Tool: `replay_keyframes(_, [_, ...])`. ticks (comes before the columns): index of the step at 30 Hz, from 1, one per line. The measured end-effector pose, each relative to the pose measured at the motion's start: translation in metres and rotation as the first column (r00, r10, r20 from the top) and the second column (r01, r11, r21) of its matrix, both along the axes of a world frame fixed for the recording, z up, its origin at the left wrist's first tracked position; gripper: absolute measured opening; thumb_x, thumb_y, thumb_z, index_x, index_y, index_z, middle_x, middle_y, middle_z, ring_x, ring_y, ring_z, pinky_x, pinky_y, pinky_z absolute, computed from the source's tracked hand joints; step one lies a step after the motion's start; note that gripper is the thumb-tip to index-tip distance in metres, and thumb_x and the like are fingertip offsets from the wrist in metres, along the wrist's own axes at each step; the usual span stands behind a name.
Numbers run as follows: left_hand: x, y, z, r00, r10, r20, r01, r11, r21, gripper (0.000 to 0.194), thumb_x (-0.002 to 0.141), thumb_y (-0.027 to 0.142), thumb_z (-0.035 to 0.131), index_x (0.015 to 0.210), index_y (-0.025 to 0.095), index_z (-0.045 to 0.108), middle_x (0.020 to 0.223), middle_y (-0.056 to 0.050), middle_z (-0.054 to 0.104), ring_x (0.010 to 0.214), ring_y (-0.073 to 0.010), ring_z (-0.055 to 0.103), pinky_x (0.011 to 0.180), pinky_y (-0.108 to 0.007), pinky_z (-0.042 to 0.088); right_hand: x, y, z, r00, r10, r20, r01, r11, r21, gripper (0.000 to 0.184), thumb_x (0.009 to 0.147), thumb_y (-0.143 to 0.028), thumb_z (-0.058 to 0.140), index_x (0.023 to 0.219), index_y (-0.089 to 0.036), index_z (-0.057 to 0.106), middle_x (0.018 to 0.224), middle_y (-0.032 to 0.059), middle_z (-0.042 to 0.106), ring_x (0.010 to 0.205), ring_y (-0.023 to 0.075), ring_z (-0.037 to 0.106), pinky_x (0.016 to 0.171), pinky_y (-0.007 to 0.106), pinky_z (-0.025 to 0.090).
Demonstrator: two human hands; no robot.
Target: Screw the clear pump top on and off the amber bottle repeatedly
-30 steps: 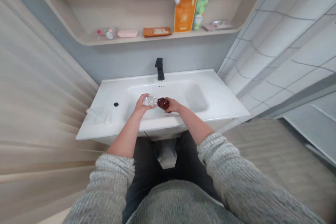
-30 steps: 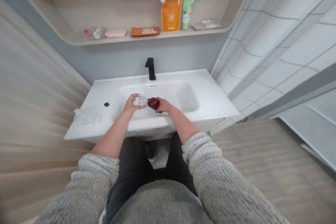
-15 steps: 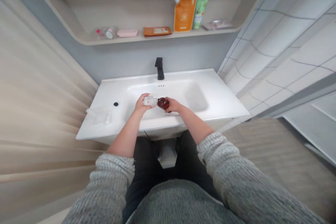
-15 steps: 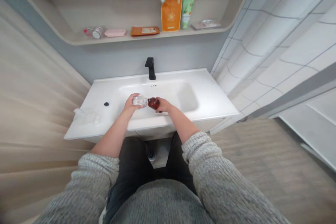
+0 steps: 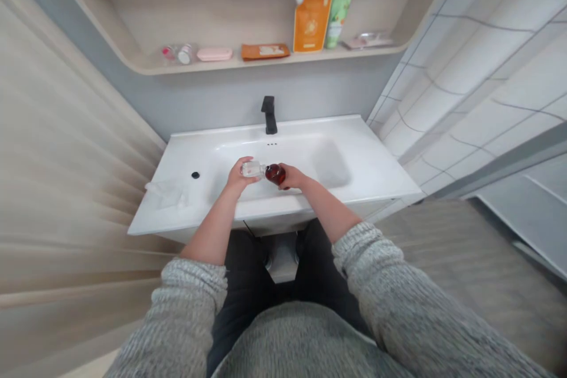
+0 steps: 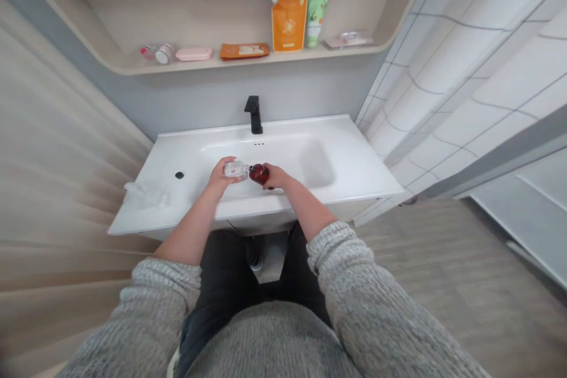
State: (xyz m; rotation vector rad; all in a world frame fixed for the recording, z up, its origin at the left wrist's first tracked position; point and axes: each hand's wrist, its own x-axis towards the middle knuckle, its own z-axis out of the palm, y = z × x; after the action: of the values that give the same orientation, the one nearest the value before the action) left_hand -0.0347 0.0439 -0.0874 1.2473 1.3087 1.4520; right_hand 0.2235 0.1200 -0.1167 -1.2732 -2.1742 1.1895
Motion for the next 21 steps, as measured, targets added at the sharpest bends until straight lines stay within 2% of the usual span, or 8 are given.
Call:
replay_keyframes(4, [-0.0006,0.0001,-0.0003,1.000,-0.008,-0.012,0.008,1.000,-0.002,0.083,0.039,0.026,0.100,0.119,0.025,0.077,0.115,-0.004,0.075,0.105,-0.0292,0.071,0.099,-0.047,0.060,0.0000,-0.0002,0.0010,1.000,0.006,0.012,-0.006,1.000,0.016,0.080,0.057,-0.012,0.097,0.131,-0.020,0.069,0.113,0.0047,0.083,0.100,0.0273,0.078,0.093,0.038,0.065])
replay_keyframes(15, [-0.0031,0.0024,-0.0062,1.000,-0.026,-0.011,0.026,1.000,0.014,0.083,0.039,0.025,0.101,0.119,0.026,0.079,0.120,-0.005,0.074,0.117,-0.0327,0.070,0.104,-0.048,0.058,0.0002,-0.0009,0.0020,1.000,0.006,-0.009,-0.006,1.000,0.000,0.080,0.055,-0.013,0.098,0.130,-0.022,0.070,0.111,0.0037,0.082,0.098,0.0272,0.078,0.089,0.036,0.066])
replay_keyframes(21, [-0.0031,0.0021,-0.0064,0.999,-0.039,0.003,0.039,0.999,-0.014,0.085,0.040,0.025,0.100,0.123,0.024,0.078,0.115,-0.004,0.073,0.107,-0.0297,0.070,0.101,-0.046,0.058,-0.0002,-0.0008,0.0019,1.000,0.005,-0.004,-0.005,1.000,-0.016,0.081,0.055,-0.013,0.098,0.130,-0.021,0.070,0.114,0.0052,0.083,0.097,0.0272,0.078,0.087,0.036,0.067])
